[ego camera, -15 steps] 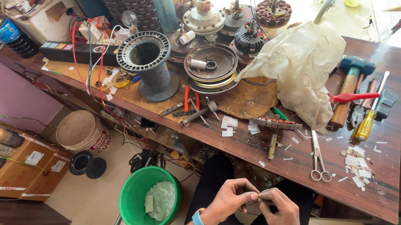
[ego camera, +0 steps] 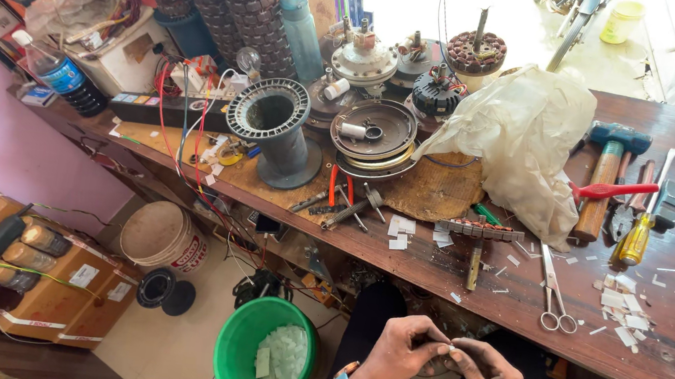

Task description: The person cuts small white rectangular pieces with scissors and inserts them into slots on a circular stator component. They use a green-handled screwdriver to press the pieces into place. The process is repeated multiple times as they continue to assemble the component.

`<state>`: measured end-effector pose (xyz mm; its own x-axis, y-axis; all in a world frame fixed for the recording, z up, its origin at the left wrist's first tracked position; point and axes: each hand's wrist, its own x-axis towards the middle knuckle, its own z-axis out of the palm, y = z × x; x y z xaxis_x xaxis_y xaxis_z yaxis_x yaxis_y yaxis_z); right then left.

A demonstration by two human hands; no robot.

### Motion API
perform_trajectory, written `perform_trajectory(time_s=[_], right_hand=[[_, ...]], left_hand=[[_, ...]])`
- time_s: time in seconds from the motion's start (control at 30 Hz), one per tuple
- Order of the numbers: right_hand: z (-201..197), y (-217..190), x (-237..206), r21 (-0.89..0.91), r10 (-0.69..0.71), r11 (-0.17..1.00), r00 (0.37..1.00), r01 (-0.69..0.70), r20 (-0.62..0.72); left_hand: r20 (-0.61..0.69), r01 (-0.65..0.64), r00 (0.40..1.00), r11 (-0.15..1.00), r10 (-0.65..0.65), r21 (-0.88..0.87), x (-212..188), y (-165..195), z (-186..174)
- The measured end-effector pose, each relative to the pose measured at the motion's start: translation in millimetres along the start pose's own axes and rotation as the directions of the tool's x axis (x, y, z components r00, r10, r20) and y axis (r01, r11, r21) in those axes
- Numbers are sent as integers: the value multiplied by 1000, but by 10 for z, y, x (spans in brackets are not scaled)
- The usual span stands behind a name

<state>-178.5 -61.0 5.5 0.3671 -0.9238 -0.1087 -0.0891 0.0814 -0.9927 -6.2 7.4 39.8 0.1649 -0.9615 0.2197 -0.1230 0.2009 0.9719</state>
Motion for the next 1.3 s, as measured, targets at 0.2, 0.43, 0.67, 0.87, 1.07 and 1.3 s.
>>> perform_trajectory(time_s=[0.2, 0.43, 0.67, 0.87, 1.07, 1.3], right_hand=[[54, -81, -106, 58, -9, 998, 1000, 9, 4], [58, -92, -165, 248, -105, 961, 992, 121, -74], [-49, -259, -227, 708, -15, 703, 994, -67, 109], [-51, -264, -115, 186, -114, 977, 993, 107, 23], [54, -367, -142, 129, -188, 972, 979, 198, -81], [101, -409, -163, -220, -365, 920, 914, 324, -178]], left_hand=[[7, 118, 993, 990, -119, 79, 5, 194, 87], [34, -288, 954, 883, 297, 370, -32, 155, 303], [123, 403, 910, 776, -396, -485, 39, 141, 417], [-82, -19, 996, 984, 33, 176, 65, 268, 319], [-81, 76, 993, 995, -81, -64, 159, 491, 256], [-4, -65, 998, 974, 68, 216, 151, 230, 46]])
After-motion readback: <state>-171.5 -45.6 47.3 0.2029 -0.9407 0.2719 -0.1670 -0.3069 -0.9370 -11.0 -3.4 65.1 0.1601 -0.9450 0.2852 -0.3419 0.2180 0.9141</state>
